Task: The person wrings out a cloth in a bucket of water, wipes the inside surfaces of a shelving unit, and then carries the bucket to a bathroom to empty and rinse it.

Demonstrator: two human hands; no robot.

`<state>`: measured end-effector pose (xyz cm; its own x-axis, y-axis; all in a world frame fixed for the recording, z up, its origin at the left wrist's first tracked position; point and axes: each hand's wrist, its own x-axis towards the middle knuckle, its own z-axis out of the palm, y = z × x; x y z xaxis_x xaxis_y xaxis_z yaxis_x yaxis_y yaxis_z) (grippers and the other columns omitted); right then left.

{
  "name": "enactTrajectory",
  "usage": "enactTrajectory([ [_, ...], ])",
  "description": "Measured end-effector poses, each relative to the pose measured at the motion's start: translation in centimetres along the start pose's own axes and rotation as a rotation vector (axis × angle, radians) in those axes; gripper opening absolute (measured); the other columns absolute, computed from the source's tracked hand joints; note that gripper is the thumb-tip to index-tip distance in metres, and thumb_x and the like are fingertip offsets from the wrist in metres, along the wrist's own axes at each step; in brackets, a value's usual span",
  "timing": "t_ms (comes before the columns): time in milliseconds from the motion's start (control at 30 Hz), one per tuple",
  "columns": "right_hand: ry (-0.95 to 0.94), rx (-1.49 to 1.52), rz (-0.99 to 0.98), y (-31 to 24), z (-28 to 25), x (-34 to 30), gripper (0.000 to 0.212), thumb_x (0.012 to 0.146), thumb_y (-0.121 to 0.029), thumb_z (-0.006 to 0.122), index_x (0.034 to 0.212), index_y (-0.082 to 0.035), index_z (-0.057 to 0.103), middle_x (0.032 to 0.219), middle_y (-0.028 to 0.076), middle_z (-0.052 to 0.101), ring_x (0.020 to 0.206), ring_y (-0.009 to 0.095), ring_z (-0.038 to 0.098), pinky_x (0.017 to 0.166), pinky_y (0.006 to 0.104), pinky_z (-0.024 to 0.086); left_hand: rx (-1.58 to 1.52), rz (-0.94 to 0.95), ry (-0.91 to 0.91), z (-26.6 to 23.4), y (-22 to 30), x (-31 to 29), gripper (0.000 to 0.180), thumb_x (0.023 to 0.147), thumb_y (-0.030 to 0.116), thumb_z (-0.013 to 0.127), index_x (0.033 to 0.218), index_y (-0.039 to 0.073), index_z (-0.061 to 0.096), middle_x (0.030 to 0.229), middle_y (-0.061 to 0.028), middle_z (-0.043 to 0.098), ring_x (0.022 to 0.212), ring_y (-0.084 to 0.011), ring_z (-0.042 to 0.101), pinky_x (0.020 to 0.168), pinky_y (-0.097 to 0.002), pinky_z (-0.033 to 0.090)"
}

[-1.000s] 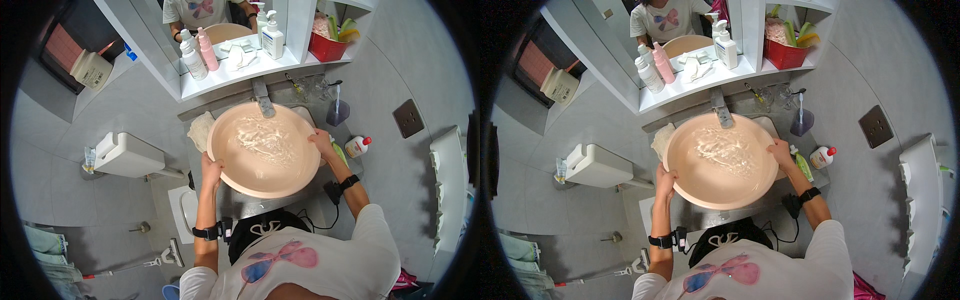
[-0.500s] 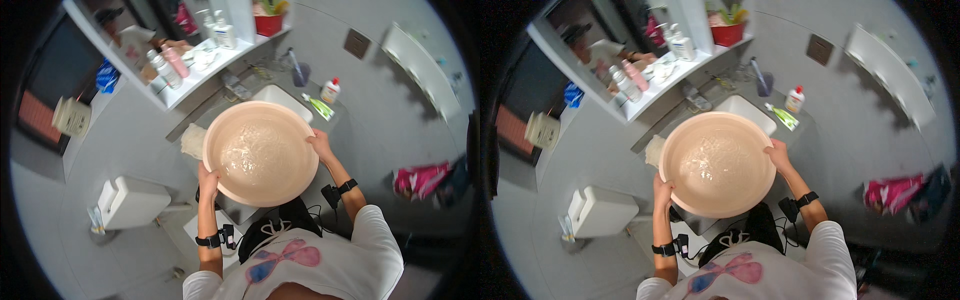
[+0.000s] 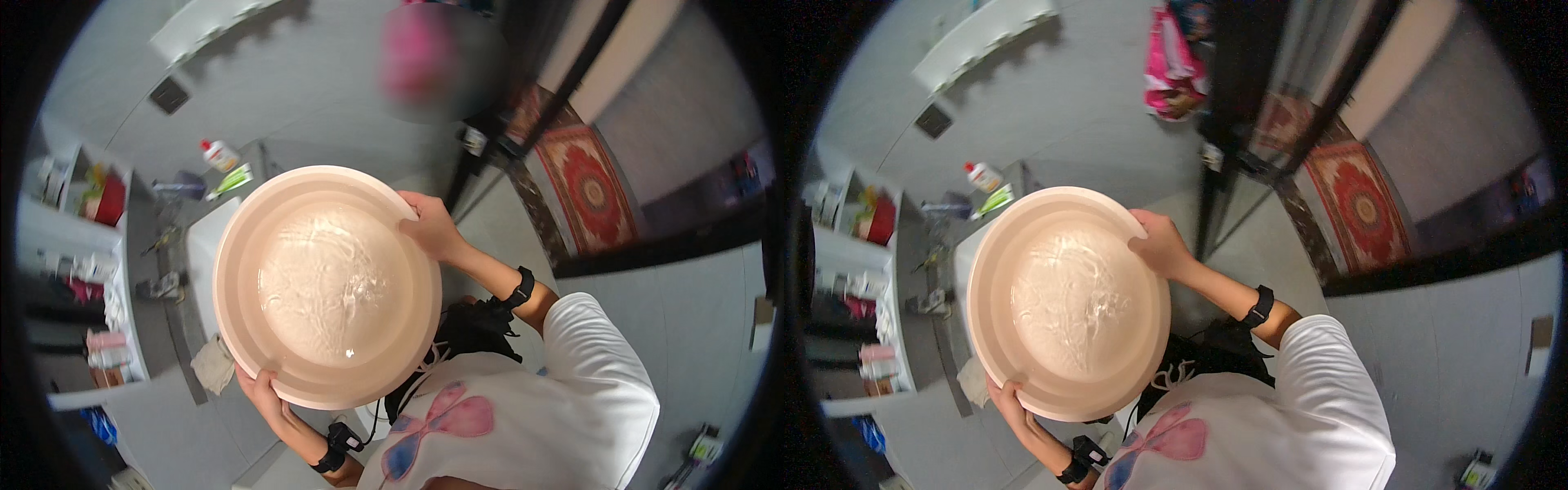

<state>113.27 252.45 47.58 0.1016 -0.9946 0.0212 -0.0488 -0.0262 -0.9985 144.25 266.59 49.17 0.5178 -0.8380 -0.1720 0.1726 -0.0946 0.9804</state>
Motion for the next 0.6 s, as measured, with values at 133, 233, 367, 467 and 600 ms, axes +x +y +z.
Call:
enactTrajectory([
  [133, 0.123, 0.113, 0.133, 0.2, -7.7, -7.0, 0.035, 0.068, 0.001, 0.047, 0.103, 0.004, 0.053, 0.089, 0.007, 0.06, 0.079, 0.01, 0.056, 0.07, 0.0226, 0.043, 0.05, -0.058, -0.117, 4.4, -1.8, -4.4, 0.064, 0.053, -0.008, 0.039, 0.117, -0.006, 0.035, 0.104, -0.0142, 0.049, 0.092, -0.0224, 0.05, 0.08, -0.0283, 0.041],
  [233, 0.295, 0.081, 0.145, 1.8, -13.0, -12.0, 0.032, 0.067, 0.0, 0.045, 0.097, 0.003, 0.055, 0.083, 0.01, 0.061, 0.074, 0.014, 0.057, 0.068, 0.0273, 0.044, 0.048, -0.089, -0.21, 8.4, -3.5, -8.4, 0.063, 0.053, -0.008, 0.039, 0.116, -0.005, 0.036, 0.102, -0.0137, 0.049, 0.091, -0.022, 0.051, 0.078, -0.0282, 0.042],
  [367, 0.388, 0.137, 0.135, 3.3, -20.1, -18.4, 0.033, 0.067, 0.0, 0.045, 0.098, 0.003, 0.055, 0.083, 0.01, 0.061, 0.075, 0.014, 0.056, 0.069, 0.0272, 0.044, -0.004, -0.125, -0.281, 13.5, -6.4, -14.0, 0.06, 0.054, -0.011, 0.039, 0.114, -0.005, 0.037, 0.102, -0.014, 0.05, 0.089, -0.0224, 0.053, 0.075, -0.0282, 0.045],
  [467, 0.477, 0.149, 0.094, 4.7, -25.3, -22.0, 0.033, 0.067, 0.0, 0.046, 0.099, 0.003, 0.054, 0.084, 0.011, 0.061, 0.076, 0.014, 0.057, 0.07, 0.0271, 0.044, -0.018, -0.18, -0.386, 17.3, -8.6, -16.9, 0.054, 0.058, -0.012, 0.041, 0.111, -0.005, 0.039, 0.101, -0.0135, 0.052, 0.09, -0.0219, 0.053, 0.076, -0.0289, 0.045],
  [600, 0.557, 0.038, 0.132, 5.2, -31.8, -26.3, 0.038, 0.068, 0.001, 0.051, 0.105, 0.004, 0.052, 0.09, 0.008, 0.06, 0.08, 0.01, 0.056, 0.071, 0.0233, 0.044, 0.004, -0.185, -0.478, 23.7, -9.7, -20.3, 0.054, 0.058, -0.013, 0.04, 0.111, -0.005, 0.039, 0.101, -0.0145, 0.051, 0.09, -0.0227, 0.053, 0.076, -0.0289, 0.044],
])
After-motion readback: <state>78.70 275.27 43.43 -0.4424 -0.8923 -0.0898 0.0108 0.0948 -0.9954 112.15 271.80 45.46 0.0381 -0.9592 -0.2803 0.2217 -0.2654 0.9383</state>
